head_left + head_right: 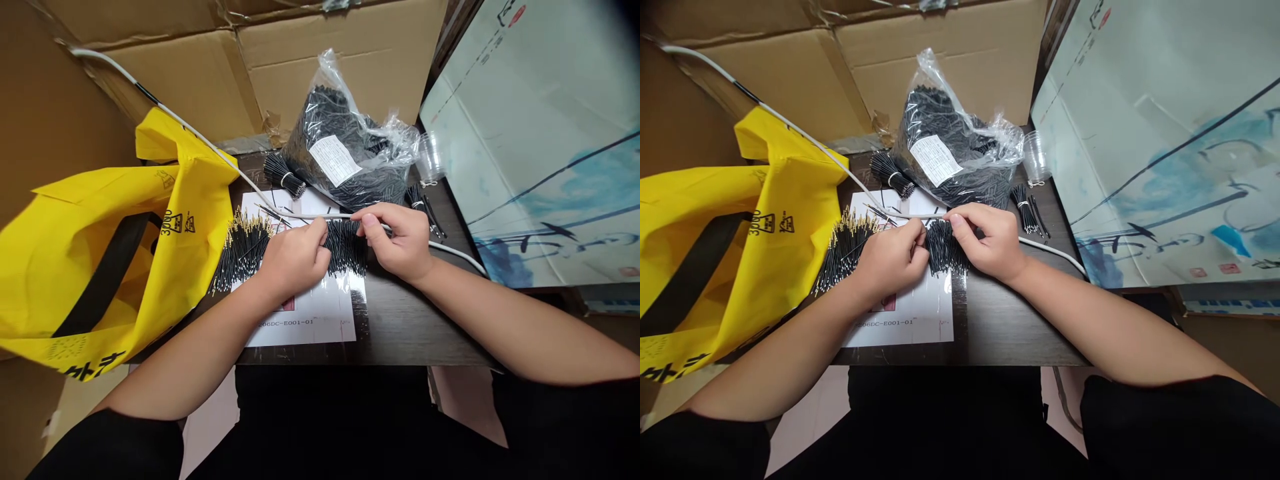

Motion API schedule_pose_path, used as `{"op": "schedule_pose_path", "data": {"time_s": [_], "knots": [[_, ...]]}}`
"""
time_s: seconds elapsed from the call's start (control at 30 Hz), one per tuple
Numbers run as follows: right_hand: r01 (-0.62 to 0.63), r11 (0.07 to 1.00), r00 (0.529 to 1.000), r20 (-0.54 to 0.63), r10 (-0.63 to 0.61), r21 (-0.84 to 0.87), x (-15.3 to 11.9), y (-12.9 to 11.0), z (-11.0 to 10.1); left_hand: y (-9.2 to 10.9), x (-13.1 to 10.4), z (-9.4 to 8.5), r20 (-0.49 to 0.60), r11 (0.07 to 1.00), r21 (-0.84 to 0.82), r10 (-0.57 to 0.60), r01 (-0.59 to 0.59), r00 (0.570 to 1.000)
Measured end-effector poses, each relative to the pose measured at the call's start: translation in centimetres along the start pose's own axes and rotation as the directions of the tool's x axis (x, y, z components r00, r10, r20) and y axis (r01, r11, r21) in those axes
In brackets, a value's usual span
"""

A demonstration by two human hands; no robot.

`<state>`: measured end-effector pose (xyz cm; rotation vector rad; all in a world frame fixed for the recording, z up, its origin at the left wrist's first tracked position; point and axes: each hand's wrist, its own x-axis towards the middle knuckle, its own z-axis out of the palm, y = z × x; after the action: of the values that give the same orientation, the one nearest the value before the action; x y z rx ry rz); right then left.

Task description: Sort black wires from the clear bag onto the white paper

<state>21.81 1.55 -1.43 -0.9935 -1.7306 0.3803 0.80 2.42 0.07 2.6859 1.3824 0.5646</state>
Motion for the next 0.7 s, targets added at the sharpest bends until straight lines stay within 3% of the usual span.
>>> {"op": "schedule_pose_path", "data": {"time_s": [0.13,0.2,0.27,0.33,0.43,0.53,0.57,0.63,0.7], "knots": [[0.028,0.999,0.999,-0.029,-0.029,-0.033,0.6,-0.2,0.0,0.4,-0.4,0.2,-0.082,0.998,0.005,0.07,-0.07,0.994],[0.05,0.997,0.999,-0.011,-0.051,-0.061,1.6,-0.6,0.1,0.8,-0.6,0.1,-0.115,0.978,-0.042,0.196,-0.202,0.974],[0.089,0.991,0.994,0.08,-0.08,-0.102,3.2,-1.1,0.6,1.3,-0.9,0.1,-0.122,0.909,-0.106,0.39,-0.403,0.913],[0.157,0.975,0.961,0.251,-0.114,-0.158,5.2,-1.8,1.9,1.8,-1.3,0.1,-0.106,0.816,-0.157,0.546,-0.556,0.831],[0.328,0.91,0.818,0.558,-0.14,-0.252,8.1,-3.0,5.2,2.4,-1.7,0.3,-0.114,0.77,-0.191,0.598,-0.609,0.793],[0.551,0.792,0.58,0.803,-0.136,-0.264,9.9,-4.1,9.1,2.5,-1.8,0.5,-0.12,0.759,-0.198,0.61,-0.621,0.784],[0.602,0.752,0.527,0.841,-0.121,-0.268,10.1,-4.4,10.3,2.5,-1.9,0.5,-0.128,0.755,-0.197,0.612,-0.625,0.78],[0.67,0.69,0.472,0.875,-0.109,-0.276,10.3,-4.5,11.9,2.4,-1.9,0.6,-0.146,0.748,-0.196,0.617,-0.634,0.773],[0.698,0.662,0.465,0.876,-0.129,-0.273,10.2,-4.4,12.5,2.2,-2.0,0.7,-0.146,0.747,-0.201,0.617,-0.634,0.774]]}}
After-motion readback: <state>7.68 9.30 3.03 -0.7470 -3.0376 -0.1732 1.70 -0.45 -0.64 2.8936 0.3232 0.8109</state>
